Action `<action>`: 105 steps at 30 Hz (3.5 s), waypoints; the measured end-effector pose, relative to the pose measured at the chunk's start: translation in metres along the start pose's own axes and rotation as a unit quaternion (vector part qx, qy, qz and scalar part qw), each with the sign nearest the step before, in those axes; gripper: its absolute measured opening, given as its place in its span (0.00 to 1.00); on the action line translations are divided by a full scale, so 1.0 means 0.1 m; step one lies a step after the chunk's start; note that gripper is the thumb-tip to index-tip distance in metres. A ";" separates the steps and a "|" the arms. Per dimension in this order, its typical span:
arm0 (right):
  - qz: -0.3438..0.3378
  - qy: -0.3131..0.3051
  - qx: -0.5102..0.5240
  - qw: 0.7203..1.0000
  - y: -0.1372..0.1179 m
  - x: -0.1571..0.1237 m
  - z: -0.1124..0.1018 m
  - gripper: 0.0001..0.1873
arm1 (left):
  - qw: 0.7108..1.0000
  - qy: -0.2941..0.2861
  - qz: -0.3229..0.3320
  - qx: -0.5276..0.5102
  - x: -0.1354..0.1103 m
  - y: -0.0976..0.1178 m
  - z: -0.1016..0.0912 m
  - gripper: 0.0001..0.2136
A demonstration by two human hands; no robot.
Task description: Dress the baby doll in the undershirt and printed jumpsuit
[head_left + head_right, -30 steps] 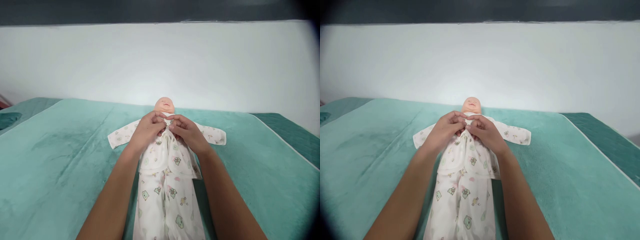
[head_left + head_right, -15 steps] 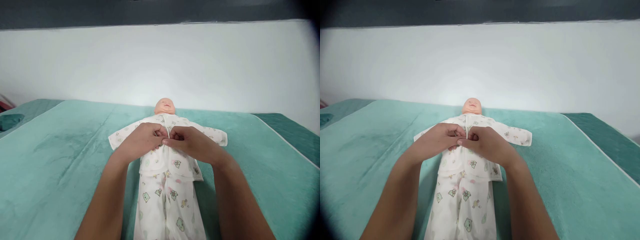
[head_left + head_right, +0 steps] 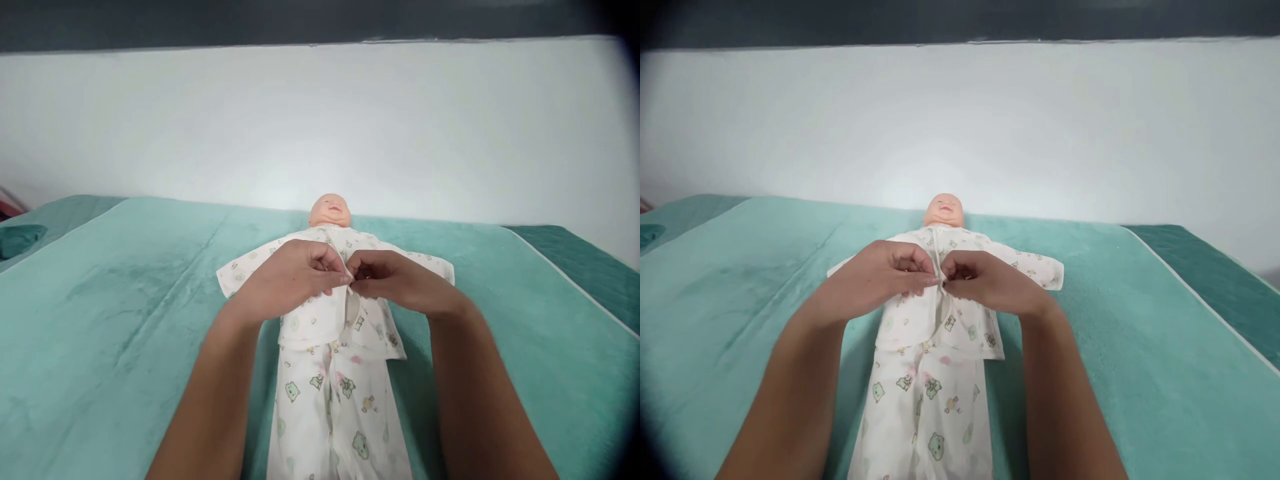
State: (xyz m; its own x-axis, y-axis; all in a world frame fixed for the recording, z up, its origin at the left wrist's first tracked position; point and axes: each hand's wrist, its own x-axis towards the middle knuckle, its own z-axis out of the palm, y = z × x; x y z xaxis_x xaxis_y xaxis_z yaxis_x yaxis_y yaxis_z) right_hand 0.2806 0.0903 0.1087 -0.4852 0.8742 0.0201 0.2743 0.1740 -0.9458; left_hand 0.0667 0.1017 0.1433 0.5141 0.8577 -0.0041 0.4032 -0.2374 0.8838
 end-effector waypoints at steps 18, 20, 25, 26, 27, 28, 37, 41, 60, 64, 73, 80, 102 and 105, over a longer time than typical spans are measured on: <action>0.001 -0.023 0.165 0.986 0.16 0.10 0.05 0.12 | 0.971 -0.103 -0.001 -0.215 0.15 -0.30 -0.03 0.06; 0.001 -0.021 0.161 0.987 0.17 0.11 0.06 0.12 | 0.971 -0.103 -0.002 -0.216 0.15 -0.30 -0.03 0.07; 0.002 -0.018 0.160 0.987 0.20 0.11 0.06 0.12 | 0.970 -0.111 -0.003 -0.215 0.17 -0.32 -0.04 0.07; 0.000 -0.017 0.162 0.987 0.20 0.11 0.06 0.12 | 0.970 -0.113 -0.001 -0.215 0.17 -0.32 -0.04 0.07; -0.003 -0.017 0.164 0.986 0.21 0.11 0.06 0.11 | 0.970 -0.114 0.001 -0.215 0.18 -0.33 -0.04 0.07; -0.005 -0.019 0.165 0.986 0.21 0.11 0.06 0.11 | 0.969 -0.115 0.003 -0.217 0.18 -0.33 -0.04 0.07; -0.033 -0.050 0.193 0.979 0.28 0.12 0.04 0.09 | 0.966 -0.117 -0.001 -0.230 0.20 -0.39 -0.04 0.10; -0.024 -0.055 0.193 0.979 0.26 0.12 0.03 0.08 | 0.965 -0.114 -0.004 -0.235 0.21 -0.40 -0.04 0.10; 0.026 -0.083 0.111 0.990 0.11 0.13 0.06 0.11 | 0.973 -0.116 -0.001 -0.198 0.19 -0.35 0.00 0.10; 0.030 -0.086 0.115 0.989 0.11 0.13 0.06 0.11 | 0.971 -0.118 0.003 -0.209 0.19 -0.37 -0.01 0.10; 0.053 -0.077 0.101 0.991 0.07 0.12 0.07 0.12 | 0.968 -0.121 0.014 -0.219 0.19 -0.39 0.00 0.09; 0.063 -0.079 0.089 0.991 0.06 0.11 0.07 0.14 | 0.965 -0.138 0.049 -0.217 0.18 -0.42 -0.02 0.08; 0.003 -0.108 0.135 0.985 0.16 0.14 0.04 0.14 | 0.957 -0.174 0.075 -0.221 0.19 -0.49 -0.07 0.08; 0.002 -0.109 0.133 0.985 0.15 0.14 0.04 0.14 | 0.956 -0.176 0.075 -0.224 0.20 -0.49 -0.06 0.08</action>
State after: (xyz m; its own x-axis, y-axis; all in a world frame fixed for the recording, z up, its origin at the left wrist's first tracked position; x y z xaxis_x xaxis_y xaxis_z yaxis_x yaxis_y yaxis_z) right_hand 0.2748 0.1035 0.0938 -0.6588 0.7518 -0.0272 0.0643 0.0203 -0.9977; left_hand 0.0522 0.1330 0.1029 0.7948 0.6048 0.0507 -0.0183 -0.0596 0.9981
